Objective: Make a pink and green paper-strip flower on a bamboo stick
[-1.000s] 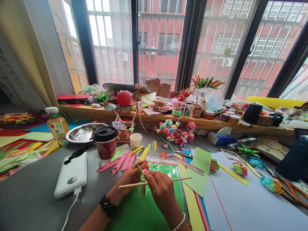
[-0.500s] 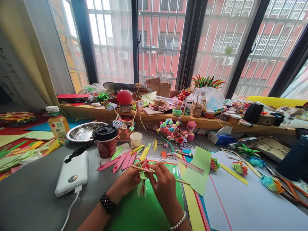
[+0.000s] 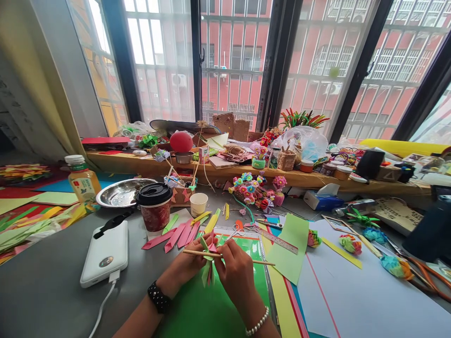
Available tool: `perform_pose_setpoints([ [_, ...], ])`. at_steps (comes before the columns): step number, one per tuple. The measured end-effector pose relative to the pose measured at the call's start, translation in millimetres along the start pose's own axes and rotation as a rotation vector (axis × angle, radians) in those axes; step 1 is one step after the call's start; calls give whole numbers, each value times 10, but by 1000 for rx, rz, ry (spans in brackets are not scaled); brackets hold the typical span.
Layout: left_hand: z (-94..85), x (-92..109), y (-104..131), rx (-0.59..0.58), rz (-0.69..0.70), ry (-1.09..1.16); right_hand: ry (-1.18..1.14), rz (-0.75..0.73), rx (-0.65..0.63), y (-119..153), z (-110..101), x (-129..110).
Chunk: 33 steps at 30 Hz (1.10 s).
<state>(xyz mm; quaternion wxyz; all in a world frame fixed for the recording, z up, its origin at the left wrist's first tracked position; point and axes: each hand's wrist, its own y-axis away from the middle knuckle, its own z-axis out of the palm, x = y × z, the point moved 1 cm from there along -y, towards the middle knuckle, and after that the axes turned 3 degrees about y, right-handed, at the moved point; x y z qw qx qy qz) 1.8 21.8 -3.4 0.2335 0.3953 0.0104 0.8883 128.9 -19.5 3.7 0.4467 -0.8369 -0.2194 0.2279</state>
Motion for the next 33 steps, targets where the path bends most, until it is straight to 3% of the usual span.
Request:
perform_pose_setpoints([
  [7, 26, 31, 49, -71, -15, -13, -44, -6, 4, -13, -40, -1],
  [11, -3, 31, 50, -92, -34, -37, -185, 61, -94, -67, -104, 37],
  [16, -32, 13, 16, -107, -63, -43, -289, 16, -175, -102, -134, 79],
  [25, 1, 16, 38, -75, -79, -96, -328, 105, -301, -112, -93, 82],
  [33, 3, -5, 12, -124, -70, -64, -295, 44, -158, -81, -81, 47],
])
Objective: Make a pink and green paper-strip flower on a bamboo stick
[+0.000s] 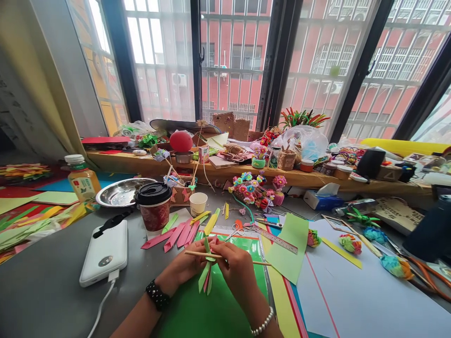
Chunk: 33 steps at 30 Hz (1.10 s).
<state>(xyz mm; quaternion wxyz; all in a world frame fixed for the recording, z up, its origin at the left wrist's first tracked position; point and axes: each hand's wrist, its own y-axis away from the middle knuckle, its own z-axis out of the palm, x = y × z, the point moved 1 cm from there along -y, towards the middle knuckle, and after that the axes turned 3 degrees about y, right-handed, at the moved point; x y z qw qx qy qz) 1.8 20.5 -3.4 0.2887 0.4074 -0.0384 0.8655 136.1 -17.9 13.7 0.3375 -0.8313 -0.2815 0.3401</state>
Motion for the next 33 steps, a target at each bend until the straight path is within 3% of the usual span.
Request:
perform_pose_setpoints([
  [6, -11, -12, -19, -34, -9, 50, 108, -101, 78, 19, 27, -68],
  [17, -35, -4, -29, 78, -50, 183, 300, -234, 136, 59, 60, -80],
  [27, -18, 13, -11, 68, -25, 151, 163, -126, 166, 68, 53, -73],
  [33, 27, 24, 6, 113, -12, 151, 221, -176, 196, 106, 80, -66],
])
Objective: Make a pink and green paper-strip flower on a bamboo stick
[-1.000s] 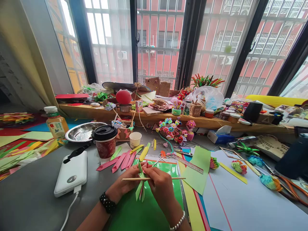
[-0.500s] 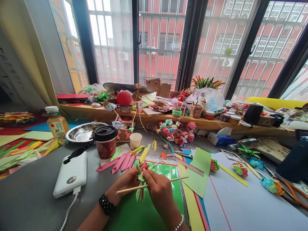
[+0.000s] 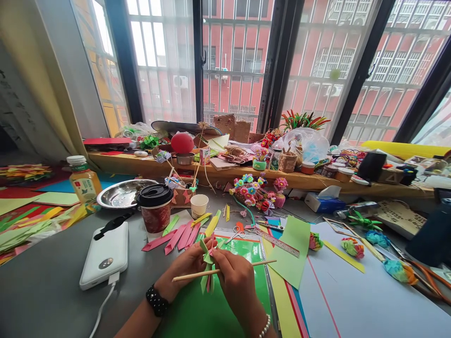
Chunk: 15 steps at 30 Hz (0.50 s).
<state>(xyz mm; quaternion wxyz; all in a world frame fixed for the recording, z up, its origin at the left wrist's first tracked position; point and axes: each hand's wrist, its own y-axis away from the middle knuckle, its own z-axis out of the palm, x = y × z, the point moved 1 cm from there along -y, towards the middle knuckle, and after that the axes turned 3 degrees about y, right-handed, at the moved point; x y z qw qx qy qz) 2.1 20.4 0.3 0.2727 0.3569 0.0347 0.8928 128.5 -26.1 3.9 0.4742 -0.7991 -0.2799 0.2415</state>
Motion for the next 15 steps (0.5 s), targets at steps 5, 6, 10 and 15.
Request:
perform_pose_setpoints([
  [5, -29, 15, 9, -9, 23, -65, -41, 6, -42, -47, -56, -4],
  [6, -37, 21, 9, -28, 31, -75, -65, 15, -74, -66, -77, -3],
  [10, -42, 38, 22, -141, 41, -114, -83, 17, -167, -132, -157, 8],
  [15, 7, 38, 52, -153, 25, -175, 6, -40, -168, -149, -179, 21],
])
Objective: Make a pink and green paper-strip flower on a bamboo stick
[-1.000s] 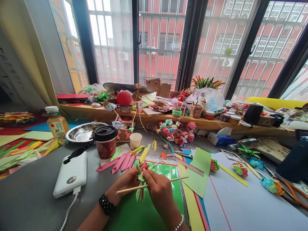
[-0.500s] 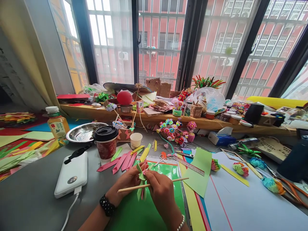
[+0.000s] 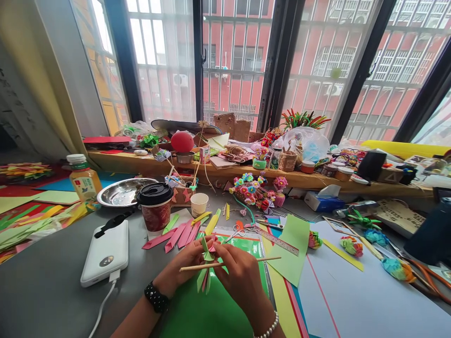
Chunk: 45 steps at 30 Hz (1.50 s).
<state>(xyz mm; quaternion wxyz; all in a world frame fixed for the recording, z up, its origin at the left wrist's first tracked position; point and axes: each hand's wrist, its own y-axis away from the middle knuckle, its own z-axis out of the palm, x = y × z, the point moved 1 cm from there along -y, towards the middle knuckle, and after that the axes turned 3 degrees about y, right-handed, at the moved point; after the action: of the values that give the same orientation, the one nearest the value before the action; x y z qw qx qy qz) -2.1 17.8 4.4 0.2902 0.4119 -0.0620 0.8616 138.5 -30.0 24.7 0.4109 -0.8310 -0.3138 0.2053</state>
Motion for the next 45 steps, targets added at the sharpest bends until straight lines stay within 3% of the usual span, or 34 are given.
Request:
perform_pose_setpoints([
  [6, -12, -33, -16, 75, -33, -62, 62, -19, 59, 43, 87, -7],
  [11, -24, -47, -20, 68, -35, -88, 7, 5, 90, 67, 111, -4],
  [18, 6, -4, 11, 46, 7, -120, -128, 109, 22, 60, 99, 21],
  [30, 36, 38, 30, 61, 89, -144, -85, 106, 118, 53, 106, -25],
  [38, 41, 45, 24, 87, 157, -124, 33, 19, 184, 83, 101, -57],
  [45, 29, -2, 0, 118, 182, -8, 201, -107, 144, 144, 96, -80],
])
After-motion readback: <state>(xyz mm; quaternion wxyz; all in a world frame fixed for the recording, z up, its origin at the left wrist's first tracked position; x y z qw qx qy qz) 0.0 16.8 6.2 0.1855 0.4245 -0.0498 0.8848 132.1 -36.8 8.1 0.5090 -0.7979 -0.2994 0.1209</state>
